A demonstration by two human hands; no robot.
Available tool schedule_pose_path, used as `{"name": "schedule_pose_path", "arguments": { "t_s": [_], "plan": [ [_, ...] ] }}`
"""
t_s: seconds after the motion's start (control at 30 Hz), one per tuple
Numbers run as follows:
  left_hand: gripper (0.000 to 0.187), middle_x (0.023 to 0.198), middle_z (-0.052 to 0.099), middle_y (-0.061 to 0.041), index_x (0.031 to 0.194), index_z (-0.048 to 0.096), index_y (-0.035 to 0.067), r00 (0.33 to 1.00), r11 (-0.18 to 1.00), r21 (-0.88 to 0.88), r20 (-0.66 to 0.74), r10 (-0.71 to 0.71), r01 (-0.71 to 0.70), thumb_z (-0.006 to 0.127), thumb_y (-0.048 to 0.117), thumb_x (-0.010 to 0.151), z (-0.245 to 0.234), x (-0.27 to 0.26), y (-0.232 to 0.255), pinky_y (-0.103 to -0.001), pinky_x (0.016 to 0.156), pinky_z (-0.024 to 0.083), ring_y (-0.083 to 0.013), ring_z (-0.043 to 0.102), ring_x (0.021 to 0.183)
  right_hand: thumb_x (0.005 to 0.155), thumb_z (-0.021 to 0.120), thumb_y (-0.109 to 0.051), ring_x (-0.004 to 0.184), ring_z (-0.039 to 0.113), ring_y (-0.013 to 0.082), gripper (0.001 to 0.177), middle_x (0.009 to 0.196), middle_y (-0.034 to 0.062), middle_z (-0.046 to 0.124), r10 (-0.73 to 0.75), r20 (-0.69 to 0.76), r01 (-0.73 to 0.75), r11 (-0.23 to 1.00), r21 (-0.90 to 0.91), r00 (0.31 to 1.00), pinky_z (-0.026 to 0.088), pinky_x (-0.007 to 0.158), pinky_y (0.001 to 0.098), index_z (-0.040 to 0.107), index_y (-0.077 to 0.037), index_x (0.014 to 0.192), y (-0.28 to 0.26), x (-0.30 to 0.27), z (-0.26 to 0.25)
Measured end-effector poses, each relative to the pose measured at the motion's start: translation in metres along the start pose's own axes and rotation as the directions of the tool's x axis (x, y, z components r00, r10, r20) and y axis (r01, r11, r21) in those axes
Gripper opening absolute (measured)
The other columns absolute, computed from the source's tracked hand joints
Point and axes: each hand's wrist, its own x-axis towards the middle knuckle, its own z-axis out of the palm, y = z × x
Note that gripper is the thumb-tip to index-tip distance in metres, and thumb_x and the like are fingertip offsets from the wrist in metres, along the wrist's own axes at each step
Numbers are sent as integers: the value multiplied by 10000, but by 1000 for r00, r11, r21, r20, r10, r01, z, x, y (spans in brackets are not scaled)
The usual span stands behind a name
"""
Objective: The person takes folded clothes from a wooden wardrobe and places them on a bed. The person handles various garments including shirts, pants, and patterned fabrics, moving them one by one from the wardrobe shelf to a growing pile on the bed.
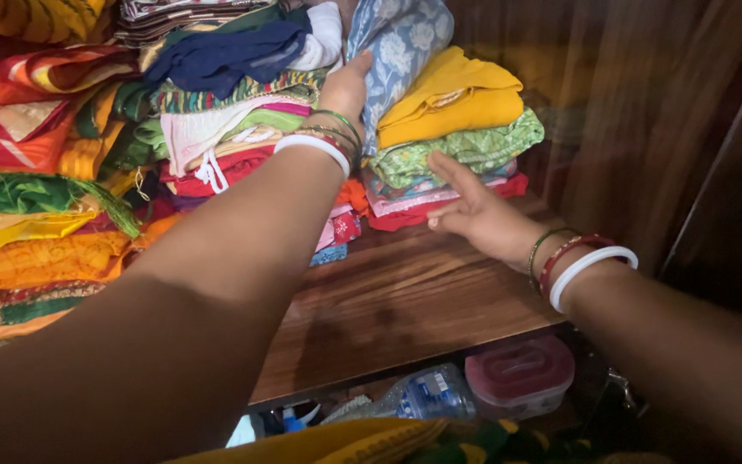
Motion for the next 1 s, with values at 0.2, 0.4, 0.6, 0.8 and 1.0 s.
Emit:
{"name": "schedule_pose_path", "arguments": {
  "t_s": [0.2, 0.4, 0.6, 0.8, 1.0],
  "plan": [
    [482, 1082, 752, -123, 1123, 723, -84, 864, 848, 182, 11, 504, -497, 604, 357, 970, -9, -44, -2, -343, 931, 482, -198, 643, 993, 882, 599, 11, 1049, 597, 104, 894, 1729, 59, 224, -41, -4, 41, 999, 24, 999, 484, 983, 276, 136, -123, 1635, 1, 1, 0],
    [405, 858, 714, -43, 1138, 686, 18, 735, 572, 474, 318, 598, -670, 528, 378, 1037, -23, -166, -17, -306, 770, 518, -145, 626, 781, 891, 630, -49, 1111, 574, 130, 883, 1710, 87, 241, -19, -38, 19, 1000, 15, 999, 466, 995, 291, 130, -87, 1618, 0, 0, 5],
    [376, 958, 706, -121, 1113, 674, -5, 845, 729, 435, 353, 402, -529, 526, 335, 1054, -33, -246, -14, -325, 843, 514, -149, 606, 897, 974, 476, -242, 1293, 580, 269, 634, 1558, 159, 472, 247, -110, -188, 904, 385, 963, 462, 1108, 424, 316, -55, 1558, -11, -11, 1],
    [370, 1023, 726, -170, 1196, 640, 30, 807, 546, 612, 538, 243, -572, 490, 337, 1054, -44, -290, -2, -376, 851, 526, -278, 696, 940, 1000, 322, -532, 1374, 530, 272, 660, 1488, 103, 563, 242, -148, -44, 643, 765, 959, 428, 1133, 449, 448, -94, 1477, -31, -46, -7],
    [324, 897, 710, -195, 1094, 674, 82, 814, 488, 710, 581, 3, -508, 510, 350, 1016, -24, -326, 8, -411, 771, 522, -352, 687, 849, 902, 647, -142, 1052, 703, 250, 423, 1192, 150, 689, 432, -91, -269, 698, 664, 897, 600, 940, 397, 598, 16, 1291, -29, -59, -11]
  ]
}}
